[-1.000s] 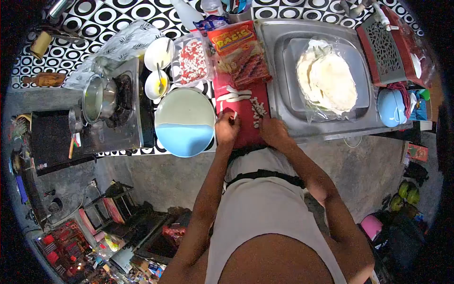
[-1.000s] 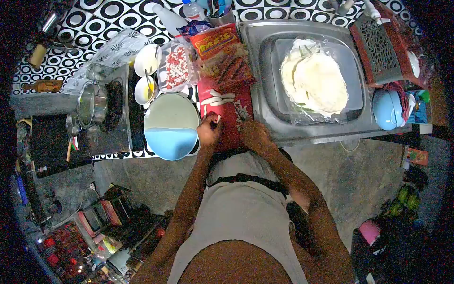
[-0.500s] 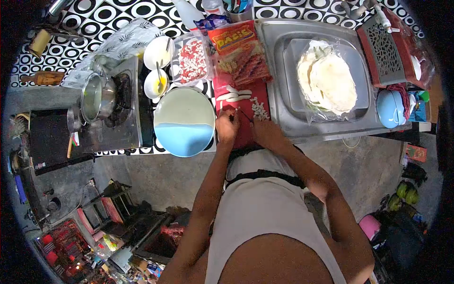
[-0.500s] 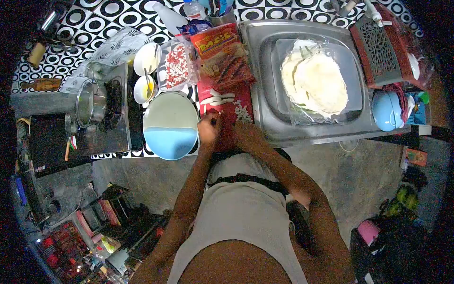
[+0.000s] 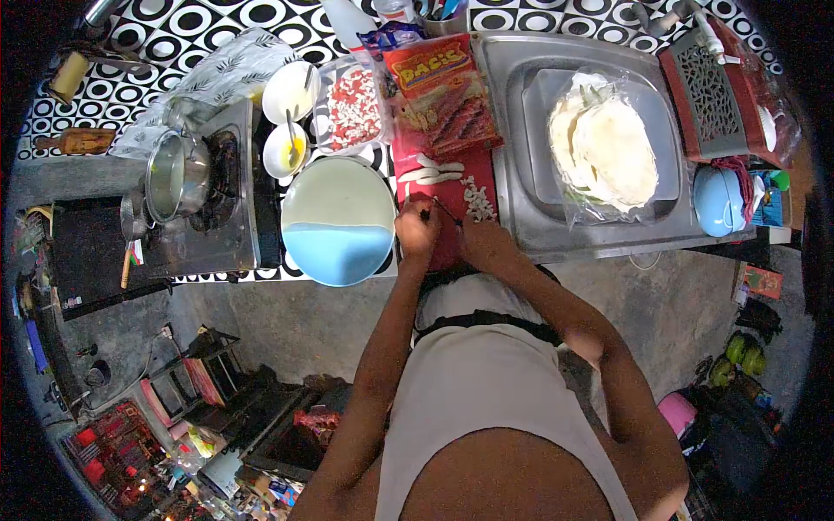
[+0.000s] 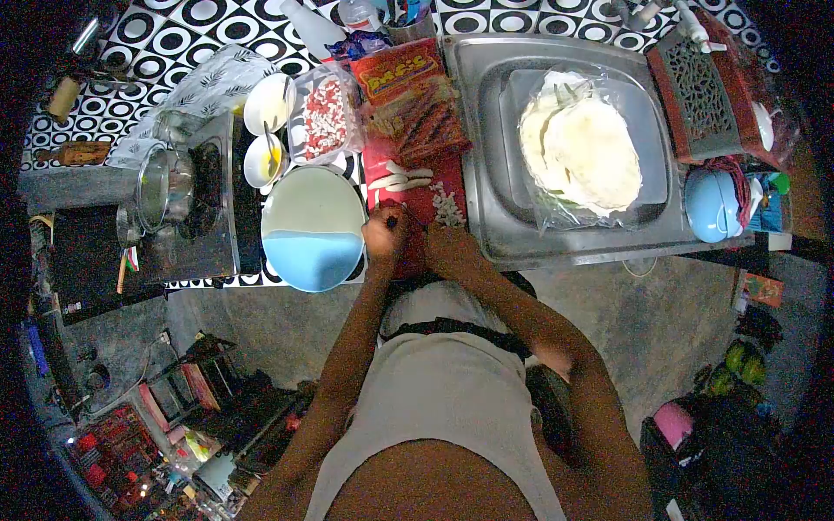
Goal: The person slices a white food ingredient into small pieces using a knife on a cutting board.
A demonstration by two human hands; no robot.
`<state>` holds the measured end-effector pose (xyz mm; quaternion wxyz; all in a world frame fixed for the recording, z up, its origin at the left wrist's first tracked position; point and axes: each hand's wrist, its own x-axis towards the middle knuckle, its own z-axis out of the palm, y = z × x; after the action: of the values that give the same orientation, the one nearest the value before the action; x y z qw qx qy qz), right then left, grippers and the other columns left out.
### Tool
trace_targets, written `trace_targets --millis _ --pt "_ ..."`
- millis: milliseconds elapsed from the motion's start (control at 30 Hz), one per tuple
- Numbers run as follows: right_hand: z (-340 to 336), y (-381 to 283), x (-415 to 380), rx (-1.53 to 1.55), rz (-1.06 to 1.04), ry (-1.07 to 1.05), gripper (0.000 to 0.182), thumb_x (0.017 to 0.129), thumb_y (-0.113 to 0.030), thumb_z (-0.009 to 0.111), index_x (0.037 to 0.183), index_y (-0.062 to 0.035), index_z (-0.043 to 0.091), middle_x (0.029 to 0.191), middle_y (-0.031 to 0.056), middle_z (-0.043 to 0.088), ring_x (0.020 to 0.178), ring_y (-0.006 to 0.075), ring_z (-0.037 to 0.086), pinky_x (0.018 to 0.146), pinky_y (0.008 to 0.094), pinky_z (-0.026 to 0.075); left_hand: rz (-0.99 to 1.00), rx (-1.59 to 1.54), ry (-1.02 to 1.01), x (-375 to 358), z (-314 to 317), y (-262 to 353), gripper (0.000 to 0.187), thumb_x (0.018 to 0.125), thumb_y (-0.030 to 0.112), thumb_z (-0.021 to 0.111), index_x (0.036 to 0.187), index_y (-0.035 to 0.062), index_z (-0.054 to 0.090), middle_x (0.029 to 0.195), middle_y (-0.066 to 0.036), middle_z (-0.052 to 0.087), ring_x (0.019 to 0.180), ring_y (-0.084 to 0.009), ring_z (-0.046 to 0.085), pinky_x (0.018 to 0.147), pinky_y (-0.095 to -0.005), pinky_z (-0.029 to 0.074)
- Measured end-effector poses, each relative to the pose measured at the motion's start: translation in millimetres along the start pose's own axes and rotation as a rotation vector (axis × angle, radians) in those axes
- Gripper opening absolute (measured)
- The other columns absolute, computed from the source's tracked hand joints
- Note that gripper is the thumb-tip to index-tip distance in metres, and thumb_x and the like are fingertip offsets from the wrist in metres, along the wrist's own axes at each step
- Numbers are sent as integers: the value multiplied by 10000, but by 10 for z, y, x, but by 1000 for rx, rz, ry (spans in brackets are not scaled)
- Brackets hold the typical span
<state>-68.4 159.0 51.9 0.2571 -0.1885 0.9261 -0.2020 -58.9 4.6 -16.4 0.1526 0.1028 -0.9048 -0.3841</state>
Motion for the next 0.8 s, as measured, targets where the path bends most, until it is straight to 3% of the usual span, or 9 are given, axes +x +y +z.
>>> trace_targets --millis 133,233,333,733,800 --pt "2 -32 22 -18 36 -57 282 867 -241 426 896 19 529 788 243 619 758 389 625 671 474 500 23 13 20 -10 14 -5 110 734 125 628 727 16 613 710 -170 605 647 -339 592 613 -402 466" --pt "113 81 71 -6 -79 -25 246 832 -207 446 893 16 533 791 233 624 768 378 630 665 468 505 30 42 22 -8 -15 28 111 732 126 629 718 19 606 712 -167 606 640 -336 592 615 -402 469" --pt "17 -3 87 -18 17 -107 225 797 -186 472 885 12 535 797 231 626 776 370 632 668 470 506 -32 32 2 -4 -33 93 110 735 131 628 720 24 609 722 -165 609 647 -332 597 618 -402 474" --pt "-45 84 -106 -14 -10 -122 259 802 -178 471 929 26 568 865 238 628 819 370 630 714 487 499 -52 38 17 3 -14 143 152 785 178 601 766 28 619 732 -175 607 670 -334 608 623 -406 477" --pt "4 125 -102 -22 -30 -49 239 779 -180 505 897 18 569 827 220 631 785 364 637 676 474 511 -51 37 13 -18 -23 107 147 785 179 610 785 33 624 746 -165 613 673 -322 610 622 -390 478"
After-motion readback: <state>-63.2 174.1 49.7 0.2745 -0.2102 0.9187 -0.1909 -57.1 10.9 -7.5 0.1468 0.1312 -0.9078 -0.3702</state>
